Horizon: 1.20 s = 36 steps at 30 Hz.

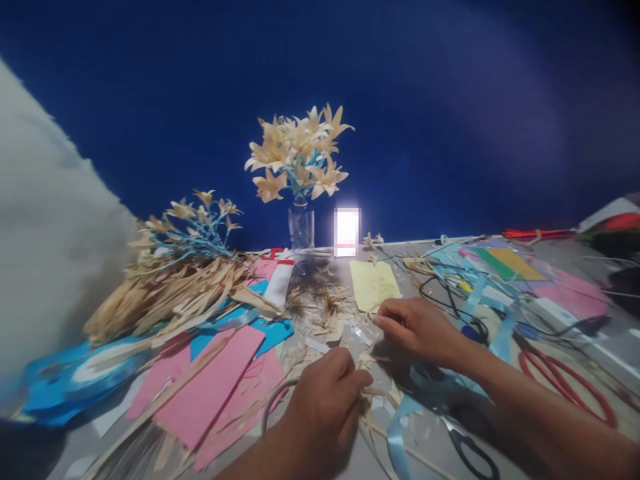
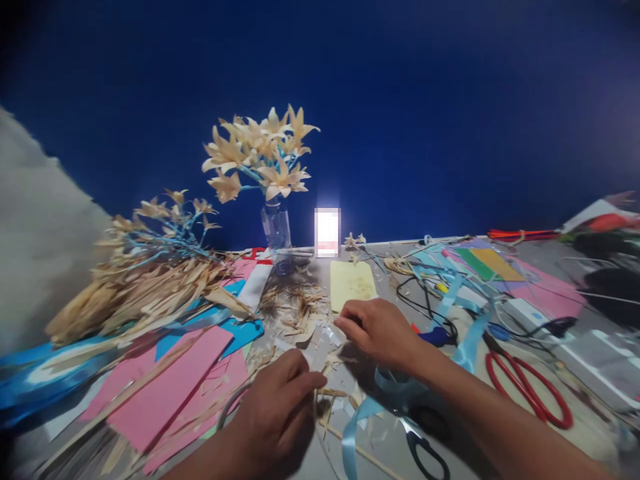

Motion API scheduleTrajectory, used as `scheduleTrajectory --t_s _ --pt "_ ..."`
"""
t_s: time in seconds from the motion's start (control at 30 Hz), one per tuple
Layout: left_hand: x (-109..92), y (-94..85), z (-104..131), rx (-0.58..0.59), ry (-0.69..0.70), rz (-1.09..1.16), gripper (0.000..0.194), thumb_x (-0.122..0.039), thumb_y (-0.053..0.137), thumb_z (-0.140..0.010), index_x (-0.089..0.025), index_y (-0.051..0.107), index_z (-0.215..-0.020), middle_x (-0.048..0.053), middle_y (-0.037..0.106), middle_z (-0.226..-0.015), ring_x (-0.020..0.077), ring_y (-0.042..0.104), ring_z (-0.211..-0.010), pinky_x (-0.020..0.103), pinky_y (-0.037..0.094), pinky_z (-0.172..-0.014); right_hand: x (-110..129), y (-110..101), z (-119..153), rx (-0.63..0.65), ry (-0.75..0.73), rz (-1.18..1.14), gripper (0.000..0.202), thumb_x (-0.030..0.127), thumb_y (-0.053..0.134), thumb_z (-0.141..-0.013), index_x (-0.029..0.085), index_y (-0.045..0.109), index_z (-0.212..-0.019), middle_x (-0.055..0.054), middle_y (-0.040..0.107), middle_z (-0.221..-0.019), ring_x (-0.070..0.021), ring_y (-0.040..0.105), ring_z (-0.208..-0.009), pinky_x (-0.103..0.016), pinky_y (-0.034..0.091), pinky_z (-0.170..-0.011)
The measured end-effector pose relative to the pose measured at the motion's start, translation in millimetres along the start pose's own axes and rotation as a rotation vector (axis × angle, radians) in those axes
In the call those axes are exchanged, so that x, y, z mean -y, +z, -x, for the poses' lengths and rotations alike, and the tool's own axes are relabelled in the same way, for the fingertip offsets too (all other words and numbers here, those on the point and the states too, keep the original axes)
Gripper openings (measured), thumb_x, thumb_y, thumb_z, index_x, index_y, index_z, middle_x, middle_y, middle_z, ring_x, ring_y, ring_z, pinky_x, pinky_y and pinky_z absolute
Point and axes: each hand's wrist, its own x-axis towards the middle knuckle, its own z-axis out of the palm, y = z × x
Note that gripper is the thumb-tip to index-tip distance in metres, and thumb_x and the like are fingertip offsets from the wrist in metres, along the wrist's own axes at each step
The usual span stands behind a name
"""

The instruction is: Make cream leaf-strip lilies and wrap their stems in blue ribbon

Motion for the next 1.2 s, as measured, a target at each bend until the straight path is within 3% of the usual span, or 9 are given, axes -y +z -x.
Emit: scheduleTrajectory --t_s 0.1,0.23,0.33,0.43,0.57,0.7,0.83,1.0,1.2 --pt "4 0.6 -3 -0.043 0.033 0.021 0.025 -0.004 0.047 -0.084 -0.018 0.062 -0.098 0.005 0.052 -0.078 0.0177 0.052 -0.070 0.026 0.041 -0.058 5 2 9 0.010 -0.001 -0.066 0.027 0.030 0.054 -0.095 0.019 0.066 -0.073 0.000 0.068 -0.068 -0.0134 0.056 -0.062 -0.025 0.031 -0.059" --pt "11 7.1 -1 -0.067 0.044 0.034 0.030 -0.002 0.047 -0.086 -0.019 0.059 -0.108 0.005 0.055 -0.084 0.0167 0.055 -0.073 0.024 0.047 -0.060 4 16 27 0.092 -0.033 0.030 0.026 0.035 0.056 -0.094 0.020 0.068 -0.077 -0.001 0.070 -0.072 -0.0148 0.058 -0.063 -0.027 0.029 -0.058" --pt "15 11.7 2 -0.047 -0.015 0.066 0.028 -0.005 0.050 -0.090 -0.021 0.059 -0.111 0.005 0.057 -0.089 0.0158 0.058 -0.074 0.024 0.049 -0.062 -11 15 35 0.106 -0.005 0.071 0.026 0.037 0.055 -0.094 0.021 0.069 -0.079 -0.002 0.072 -0.074 -0.0157 0.059 -0.064 -0.027 0.029 -0.058" --pt "19 14.8 3 -0.066 -0.057 0.115 0.028 -0.007 0.049 -0.092 -0.022 0.059 -0.113 0.005 0.059 -0.092 0.0153 0.061 -0.076 0.024 0.052 -0.066 -41 -1 31 0.062 0.107 0.179 0.026 0.037 0.054 -0.094 0.021 0.070 -0.080 -0.003 0.073 -0.074 -0.0167 0.061 -0.066 -0.026 0.030 -0.060" --pt "22 16.9 2 -0.084 -0.015 0.122 0.033 -0.006 0.047 -0.092 -0.022 0.058 -0.118 0.008 0.060 -0.100 0.0148 0.063 -0.078 0.024 0.053 -0.067 -92 -32 0 -0.036 0.320 0.325 0.023 0.035 0.057 -0.092 0.021 0.073 -0.083 -0.004 0.075 -0.081 -0.0174 0.063 -0.073 -0.025 0.032 -0.061" --pt "24 18.3 1 -0.078 0.003 0.087 0.024 -0.007 0.051 -0.090 -0.022 0.061 -0.107 0.004 0.059 -0.086 0.0141 0.060 -0.070 0.023 0.050 -0.061 -128 -49 -47 -0.090 0.415 0.359 0.022 0.027 0.055 -0.091 0.019 0.074 -0.086 -0.005 0.075 -0.085 -0.0177 0.066 -0.077 -0.024 0.035 -0.060" --pt "30 20.2 5 -0.131 -0.006 0.049 0.021 -0.011 0.051 -0.091 -0.023 0.062 -0.105 0.004 0.066 -0.086 0.0147 0.066 -0.072 0.023 0.053 -0.063 -147 -42 -92 -0.134 0.489 0.389 0.021 0.027 0.055 -0.095 0.016 0.073 -0.097 -0.009 0.074 -0.100 -0.0219 0.067 -0.094 -0.028 0.046 -0.075" --pt "35 13.7 6 -0.208 -0.016 -0.086 0.025 -0.021 0.056 -0.093 -0.023 0.060 -0.118 0.007 0.074 -0.102 0.0187 0.072 -0.091 0.026 0.058 -0.079 -165 -21 -125 -0.129 0.566 0.368 0.031 0.036 0.062 -0.097 0.015 0.062 -0.120 -0.009 0.065 -0.121 -0.0234 0.065 -0.104 -0.045 0.055 -0.090" --pt "32 2.4 -1 -0.133 -0.001 0.068 0.016 -0.015 0.052 -0.094 -0.023 0.060 -0.105 0.002 0.061 -0.080 0.0144 0.064 -0.070 0.022 0.054 -0.062 -175 -16 -130 -0.213 0.595 0.222 0.030 0.035 0.063 -0.097 0.016 0.062 -0.121 -0.009 0.064 -0.122 -0.0233 0.065 -0.105 -0.045 0.055 -0.090"
